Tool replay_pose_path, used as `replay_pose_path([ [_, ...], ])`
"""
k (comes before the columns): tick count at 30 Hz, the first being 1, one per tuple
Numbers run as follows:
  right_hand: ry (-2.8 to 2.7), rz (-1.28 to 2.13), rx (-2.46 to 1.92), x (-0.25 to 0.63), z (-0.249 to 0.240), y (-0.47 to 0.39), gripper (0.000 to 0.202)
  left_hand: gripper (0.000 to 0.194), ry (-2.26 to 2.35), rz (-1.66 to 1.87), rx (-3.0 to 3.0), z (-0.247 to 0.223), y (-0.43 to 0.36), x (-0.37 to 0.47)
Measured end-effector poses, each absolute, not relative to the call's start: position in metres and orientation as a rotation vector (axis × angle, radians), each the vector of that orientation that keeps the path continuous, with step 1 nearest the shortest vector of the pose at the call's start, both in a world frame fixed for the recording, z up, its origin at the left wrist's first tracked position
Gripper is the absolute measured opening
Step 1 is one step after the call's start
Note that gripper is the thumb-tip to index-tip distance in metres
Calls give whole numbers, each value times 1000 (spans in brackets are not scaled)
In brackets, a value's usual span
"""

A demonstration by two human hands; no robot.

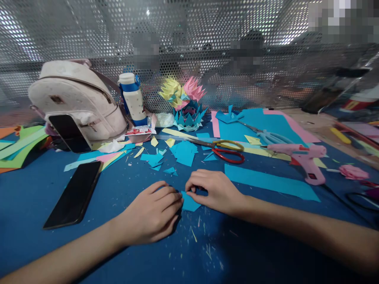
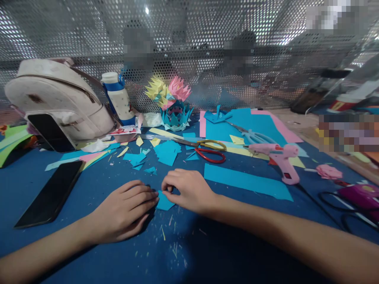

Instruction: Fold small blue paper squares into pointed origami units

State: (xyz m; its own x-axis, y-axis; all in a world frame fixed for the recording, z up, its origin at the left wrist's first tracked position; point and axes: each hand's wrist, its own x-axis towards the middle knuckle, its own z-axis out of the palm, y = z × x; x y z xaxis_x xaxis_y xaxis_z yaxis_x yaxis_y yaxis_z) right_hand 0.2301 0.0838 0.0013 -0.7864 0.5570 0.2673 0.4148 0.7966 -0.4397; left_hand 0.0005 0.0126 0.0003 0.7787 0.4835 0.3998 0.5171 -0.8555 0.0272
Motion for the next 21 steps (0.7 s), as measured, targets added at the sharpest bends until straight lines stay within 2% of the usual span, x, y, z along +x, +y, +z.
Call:
replay_pose_path([
  [4, -2613, 475, -687, 232, 0, 87, 7, 29, -813, -627, -2881, 0, 13, 0],
  [9, -2693, 410, -505, 239, 2, 97, 21, 30, -827, -602, -2876, 0, 13, 0],
  [21, -2752, -18, -261, 242, 0, 101, 27, 31, -796, -592, -2863, -1, 13, -1],
])
